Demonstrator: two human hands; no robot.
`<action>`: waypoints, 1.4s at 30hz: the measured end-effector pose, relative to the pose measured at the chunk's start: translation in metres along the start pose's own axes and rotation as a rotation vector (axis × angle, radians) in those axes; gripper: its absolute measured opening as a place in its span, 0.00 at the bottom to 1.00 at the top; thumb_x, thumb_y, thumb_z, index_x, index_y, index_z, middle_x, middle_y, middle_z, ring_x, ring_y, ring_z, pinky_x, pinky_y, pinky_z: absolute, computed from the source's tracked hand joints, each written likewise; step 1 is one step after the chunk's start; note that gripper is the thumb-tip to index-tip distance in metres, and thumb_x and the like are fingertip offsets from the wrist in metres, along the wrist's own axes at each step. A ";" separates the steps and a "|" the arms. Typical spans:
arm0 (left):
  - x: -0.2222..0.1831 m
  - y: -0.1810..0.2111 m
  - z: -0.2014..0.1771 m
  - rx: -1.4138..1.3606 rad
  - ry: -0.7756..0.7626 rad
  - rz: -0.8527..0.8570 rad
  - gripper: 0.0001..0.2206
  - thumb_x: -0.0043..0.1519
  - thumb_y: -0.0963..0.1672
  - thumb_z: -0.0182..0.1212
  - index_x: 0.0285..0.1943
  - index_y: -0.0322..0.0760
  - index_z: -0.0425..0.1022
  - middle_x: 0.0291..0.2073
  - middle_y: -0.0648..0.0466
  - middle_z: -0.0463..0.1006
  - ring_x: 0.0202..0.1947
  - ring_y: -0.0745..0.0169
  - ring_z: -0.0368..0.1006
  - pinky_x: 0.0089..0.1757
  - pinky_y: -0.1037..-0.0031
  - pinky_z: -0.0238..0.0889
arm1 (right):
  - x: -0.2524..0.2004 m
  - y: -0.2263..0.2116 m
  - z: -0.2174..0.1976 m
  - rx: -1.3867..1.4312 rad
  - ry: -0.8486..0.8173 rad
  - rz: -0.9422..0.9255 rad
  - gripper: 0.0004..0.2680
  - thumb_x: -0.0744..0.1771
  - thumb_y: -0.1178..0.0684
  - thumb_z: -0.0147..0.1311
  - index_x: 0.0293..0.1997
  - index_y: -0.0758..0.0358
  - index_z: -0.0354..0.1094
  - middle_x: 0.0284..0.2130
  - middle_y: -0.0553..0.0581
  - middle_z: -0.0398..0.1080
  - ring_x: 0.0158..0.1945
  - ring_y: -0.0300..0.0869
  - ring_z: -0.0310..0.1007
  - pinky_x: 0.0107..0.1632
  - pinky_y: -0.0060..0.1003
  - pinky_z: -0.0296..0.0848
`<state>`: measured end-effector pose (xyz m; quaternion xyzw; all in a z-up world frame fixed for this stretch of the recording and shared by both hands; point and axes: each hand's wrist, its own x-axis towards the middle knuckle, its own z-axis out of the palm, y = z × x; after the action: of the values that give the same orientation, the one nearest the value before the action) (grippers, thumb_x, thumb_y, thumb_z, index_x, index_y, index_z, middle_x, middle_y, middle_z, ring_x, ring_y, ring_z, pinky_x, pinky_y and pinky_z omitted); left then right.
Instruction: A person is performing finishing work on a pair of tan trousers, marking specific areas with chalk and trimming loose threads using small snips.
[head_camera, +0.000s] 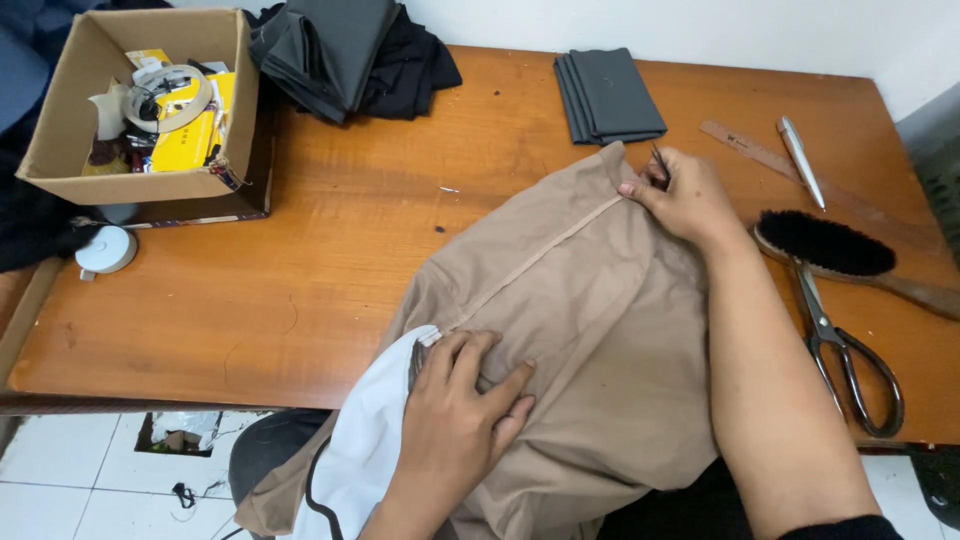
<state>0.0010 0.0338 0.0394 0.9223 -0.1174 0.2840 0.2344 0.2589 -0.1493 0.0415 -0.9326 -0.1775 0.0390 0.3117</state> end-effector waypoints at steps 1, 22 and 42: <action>-0.001 0.000 0.000 0.001 0.001 0.000 0.08 0.50 0.44 0.59 0.37 0.42 0.72 0.41 0.45 0.64 0.41 0.46 0.60 0.43 0.59 0.57 | 0.000 0.001 0.000 0.000 0.000 -0.001 0.17 0.60 0.52 0.57 0.20 0.57 0.43 0.18 0.47 0.57 0.25 0.35 0.53 0.29 0.31 0.51; -0.014 0.004 0.006 -0.165 0.120 -0.272 0.08 0.47 0.43 0.61 0.24 0.34 0.67 0.37 0.50 0.65 0.39 0.54 0.65 0.36 0.72 0.63 | 0.004 0.010 0.004 -0.038 -0.020 -0.016 0.16 0.61 0.51 0.56 0.21 0.58 0.43 0.19 0.47 0.56 0.25 0.35 0.52 0.29 0.32 0.50; -0.025 0.015 -0.013 -0.543 0.289 -0.549 0.07 0.58 0.40 0.41 0.34 0.30 0.66 0.39 0.47 0.65 0.48 0.56 0.66 0.50 0.70 0.57 | 0.004 0.010 0.005 -0.062 -0.018 -0.035 0.16 0.62 0.49 0.53 0.21 0.57 0.43 0.18 0.46 0.54 0.24 0.36 0.48 0.28 0.32 0.49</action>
<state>-0.0311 0.0294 0.0402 0.7746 0.0964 0.2964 0.5503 0.2649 -0.1529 0.0318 -0.9382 -0.1975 0.0363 0.2818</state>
